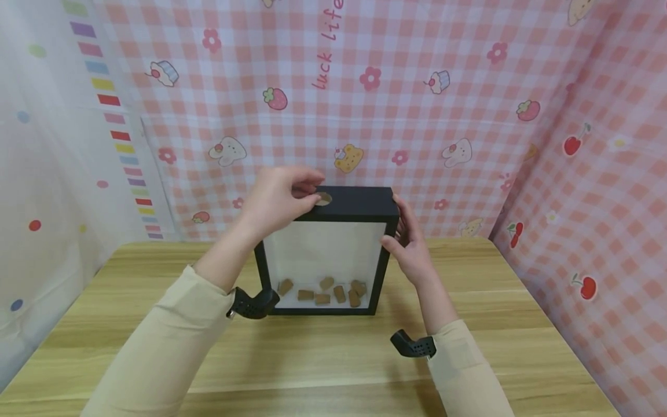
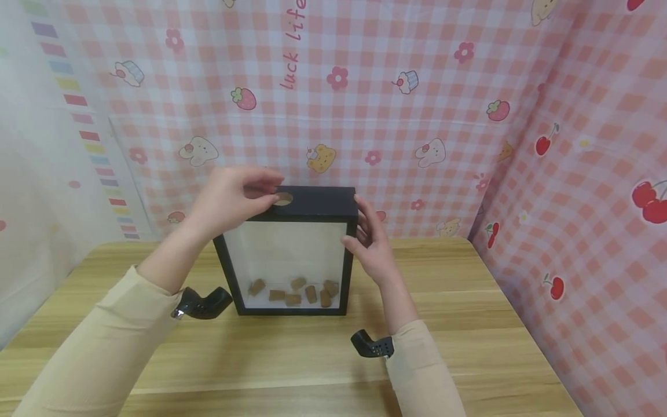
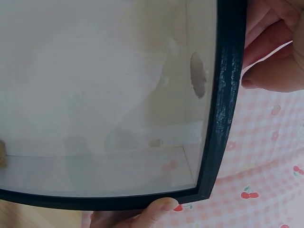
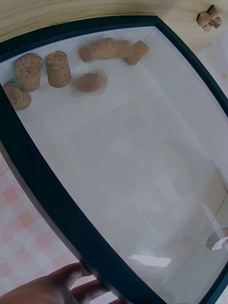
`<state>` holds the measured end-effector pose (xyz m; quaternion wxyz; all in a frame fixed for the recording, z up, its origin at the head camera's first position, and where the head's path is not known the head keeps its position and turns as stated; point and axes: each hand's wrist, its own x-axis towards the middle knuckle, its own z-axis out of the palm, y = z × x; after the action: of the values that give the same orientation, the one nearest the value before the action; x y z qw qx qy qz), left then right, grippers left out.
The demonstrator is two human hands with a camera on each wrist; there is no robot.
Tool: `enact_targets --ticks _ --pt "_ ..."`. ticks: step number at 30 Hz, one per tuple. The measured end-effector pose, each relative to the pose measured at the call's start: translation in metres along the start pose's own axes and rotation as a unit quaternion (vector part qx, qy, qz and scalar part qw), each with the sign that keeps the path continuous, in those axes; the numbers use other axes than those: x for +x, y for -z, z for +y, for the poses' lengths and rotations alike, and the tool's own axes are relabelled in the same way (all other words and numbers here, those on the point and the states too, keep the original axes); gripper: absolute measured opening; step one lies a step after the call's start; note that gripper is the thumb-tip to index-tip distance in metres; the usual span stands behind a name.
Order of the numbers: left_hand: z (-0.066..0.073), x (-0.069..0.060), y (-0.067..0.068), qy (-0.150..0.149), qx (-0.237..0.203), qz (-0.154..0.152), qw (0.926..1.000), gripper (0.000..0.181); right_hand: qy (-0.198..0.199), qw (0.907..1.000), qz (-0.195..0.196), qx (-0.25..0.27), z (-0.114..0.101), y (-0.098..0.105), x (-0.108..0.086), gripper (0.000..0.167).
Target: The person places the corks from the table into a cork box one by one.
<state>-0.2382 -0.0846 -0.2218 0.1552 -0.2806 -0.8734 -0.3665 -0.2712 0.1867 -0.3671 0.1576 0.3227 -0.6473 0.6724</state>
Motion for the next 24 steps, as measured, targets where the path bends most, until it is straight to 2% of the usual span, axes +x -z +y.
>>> enact_targets --ticks 6,11,24 --pt "-0.002 -0.007 0.004 -0.018 -0.026 0.005 0.9995 0.026 0.002 1.0 0.0 -0.003 0.0 0.0 0.0 0.071" --pt "-0.001 -0.015 0.009 -0.021 -0.052 0.011 0.9984 0.027 0.004 1.0 -0.002 0.001 0.001 0.001 0.0 0.071" --pt "-0.002 -0.045 0.026 -0.035 -0.086 0.021 0.9954 0.03 0.011 0.9999 -0.001 -0.001 -0.001 0.0 0.001 0.071"
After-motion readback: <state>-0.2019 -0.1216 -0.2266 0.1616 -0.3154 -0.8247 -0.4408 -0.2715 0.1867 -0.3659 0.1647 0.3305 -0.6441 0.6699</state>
